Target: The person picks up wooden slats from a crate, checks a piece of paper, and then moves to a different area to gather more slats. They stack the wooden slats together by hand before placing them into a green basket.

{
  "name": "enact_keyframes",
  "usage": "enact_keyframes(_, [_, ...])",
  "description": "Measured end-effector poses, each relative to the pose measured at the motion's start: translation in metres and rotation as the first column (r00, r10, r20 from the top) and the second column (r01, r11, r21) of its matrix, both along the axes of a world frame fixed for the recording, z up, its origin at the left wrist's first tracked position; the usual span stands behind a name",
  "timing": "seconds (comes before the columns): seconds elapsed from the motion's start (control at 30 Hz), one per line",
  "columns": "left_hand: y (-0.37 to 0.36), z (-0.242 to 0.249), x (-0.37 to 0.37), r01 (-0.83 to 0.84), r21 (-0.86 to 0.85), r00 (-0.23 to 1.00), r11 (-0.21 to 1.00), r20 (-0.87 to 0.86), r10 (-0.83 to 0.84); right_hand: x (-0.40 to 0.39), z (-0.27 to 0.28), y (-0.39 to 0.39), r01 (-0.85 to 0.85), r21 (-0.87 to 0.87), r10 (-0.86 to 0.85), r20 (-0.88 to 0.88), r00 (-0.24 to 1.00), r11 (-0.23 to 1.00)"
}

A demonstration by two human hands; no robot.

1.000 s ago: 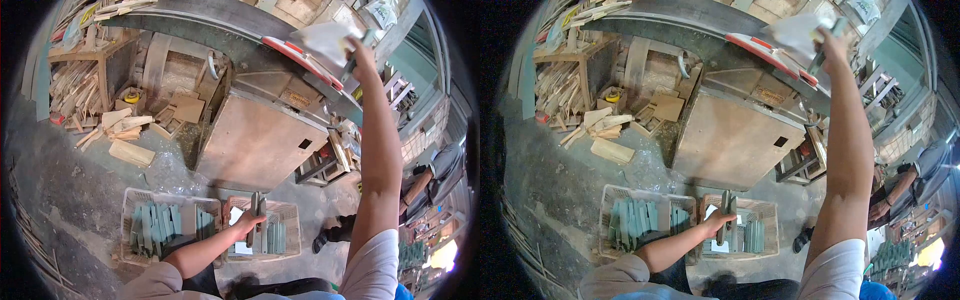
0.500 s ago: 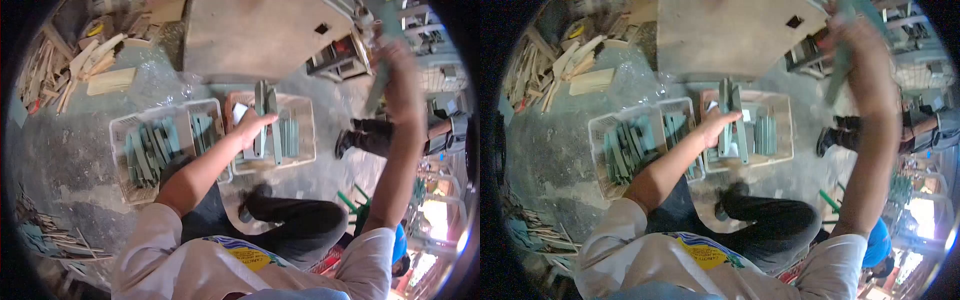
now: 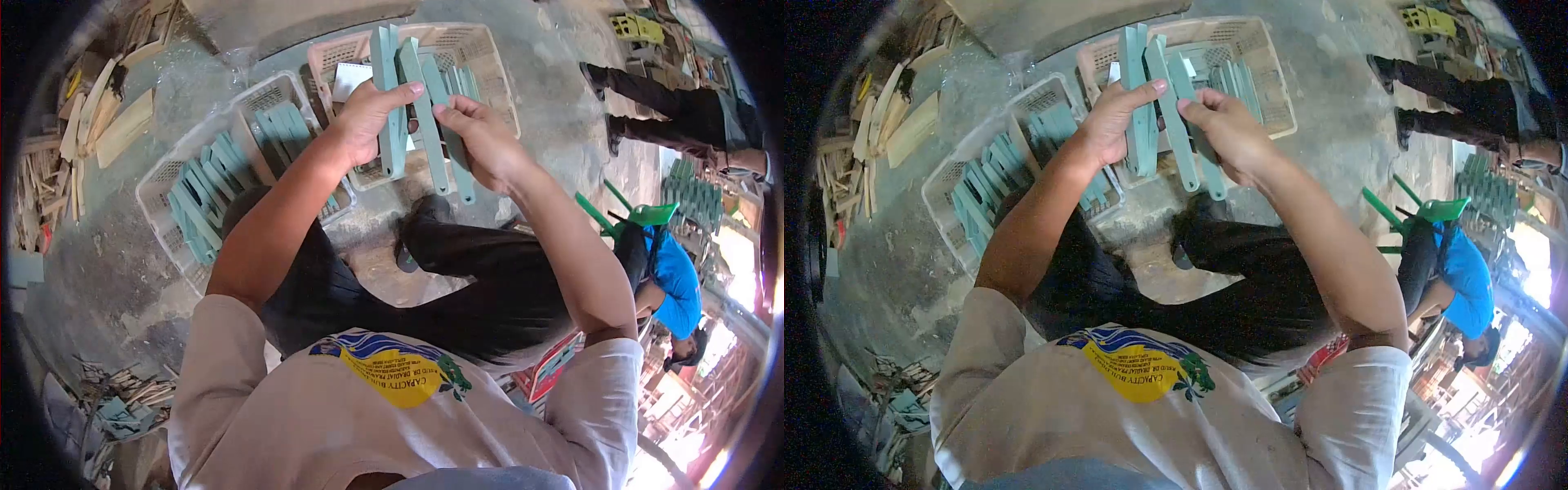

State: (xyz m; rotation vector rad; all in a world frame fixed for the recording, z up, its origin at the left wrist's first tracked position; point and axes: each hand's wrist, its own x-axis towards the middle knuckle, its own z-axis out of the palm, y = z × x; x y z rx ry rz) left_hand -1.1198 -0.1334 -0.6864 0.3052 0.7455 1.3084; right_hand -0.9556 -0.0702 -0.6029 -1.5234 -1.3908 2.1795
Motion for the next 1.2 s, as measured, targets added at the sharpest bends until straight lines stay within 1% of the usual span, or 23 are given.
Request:
enact_keyframes(0.03, [0.0,-0.001,0.003,-0.016,0.003,0.999,1.0,-0.052,0.017,0.001,-0.004,-0.003,0.004,-0.012,-0.004,-0.027,1.0,1.0])
enact_keyframes(0.17, [-0.002,-0.001,0.01,-0.011,0.016,0.998,1.0,-0.067,0.013,0.002,-0.017,-0.004,0.035,-0.009,-0.036,-0.088,0.995,0.999])
enact_keyframes(0.23, [-0.002,0.003,0.016,-0.07,0.033,0.997,0.997,0.039,0.068,0.002,-0.016,-0.005,-0.158,0.242,0.14,0.091,0.986,0.957])
enact_keyframes(0.27, [-0.003,0.002,0.014,-0.079,0.035,0.997,0.996,0.026,0.078,0.002,-0.015,-0.002,-0.165,0.245,0.15,0.079,0.986,0.955])
enact_keyframes(0.33, [-0.003,-0.002,0.009,-0.049,0.021,0.96,0.999,0.278,0.042,0.002,-0.007,0.007,-0.112,0.215,0.116,-0.006,0.993,0.97])
enact_keyframes(0.37, [0.001,-0.003,0.011,-0.101,0.0,0.977,0.995,0.189,0.099,0.002,0.0,0.011,-0.055,0.176,0.065,-0.053,0.996,0.983])
enact_keyframes(0.4, [0.002,-0.005,0.006,-0.105,0.002,0.978,0.994,0.179,0.103,0.002,0.002,0.014,-0.057,0.178,0.069,-0.063,0.996,0.982])
enact_keyframes(0.47, [0.004,-0.005,0.002,-0.077,0.049,0.951,0.996,0.304,0.059,0.004,0.004,0.018,0.116,0.153,-0.105,-0.078,0.991,0.981])
enact_keyframes(0.53, [0.005,-0.003,0.005,-0.09,0.052,0.956,0.995,0.283,0.072,0.005,0.001,0.021,0.115,0.187,-0.098,-0.098,0.99,0.976])
enact_keyframes(0.6, [0.004,0.0,0.009,-0.134,0.082,0.952,0.988,0.286,0.105,0.005,-0.002,0.019,-0.044,0.351,0.032,0.04,0.999,0.935])
enact_keyframes(0.63, [0.003,0.003,0.01,-0.123,0.09,0.957,0.988,0.273,0.094,0.003,-0.009,0.016,-0.053,0.414,0.033,0.054,0.998,0.909])
enact_keyframes(0.67, [0.003,0.0,0.012,-0.115,0.087,0.958,0.99,0.272,0.088,0.002,-0.016,0.013,-0.045,0.411,0.026,0.053,0.998,0.911])
enact_keyframes(0.73, [0.002,-0.006,0.014,-0.117,0.119,0.937,0.986,0.343,0.07,-0.001,-0.026,0.009,-0.012,0.507,0.032,-0.032,0.999,0.862])
enact_keyframes(0.77, [0.003,-0.002,0.014,-0.113,0.118,0.938,0.987,0.341,0.066,-0.004,-0.017,0.007,0.007,0.413,0.019,-0.059,0.998,0.911])
enact_keyframes(0.87, [0.002,0.009,0.017,-0.144,0.162,0.93,0.976,0.36,0.078,-0.004,-0.018,0.008,-0.051,0.383,0.067,-0.029,0.997,0.922])
enact_keyframes(0.9, [0.003,0.009,0.017,-0.15,0.184,0.935,0.971,0.345,0.079,-0.005,-0.017,0.007,-0.049,0.386,0.066,-0.03,0.997,0.921])
enact_keyframes(0.97, [0.002,0.008,0.016,-0.156,0.206,0.94,0.966,0.331,0.081,-0.006,-0.016,0.004,-0.099,0.471,0.107,0.01,0.994,0.877])
enact_keyframes(1.0, [-0.001,0.006,0.013,-0.111,0.149,0.941,0.983,0.334,0.056,-0.006,-0.014,0.005,-0.099,0.471,0.107,0.009,0.994,0.876])
enact_keyframes(1.03, [-0.003,0.004,0.01,-0.066,0.091,0.94,0.994,0.338,0.031,-0.006,-0.011,0.006,-0.127,0.441,0.113,0.058,0.992,0.888])
enact_keyframes(1.07, [-0.004,0.003,0.008,-0.067,0.092,0.941,0.993,0.336,0.033,-0.007,-0.009,0.008,-0.153,0.41,0.121,0.104,0.987,0.899])
enact_keyframes(1.1, [-0.004,0.0,0.007,-0.058,0.085,0.931,0.995,0.363,0.023,-0.007,-0.01,0.009,-0.152,0.413,0.121,0.1,0.988,0.898])
enact_keyframes(1.17, [-0.004,-0.002,0.005,-0.046,0.053,0.918,0.997,0.396,0.021,-0.005,-0.012,0.011,-0.217,0.481,0.141,0.19,0.972,0.849])
enact_keyframes(1.2, [-0.004,-0.001,0.008,-0.044,0.057,0.919,0.997,0.394,0.018,-0.004,-0.013,0.012,-0.215,0.485,0.138,0.189,0.972,0.848])
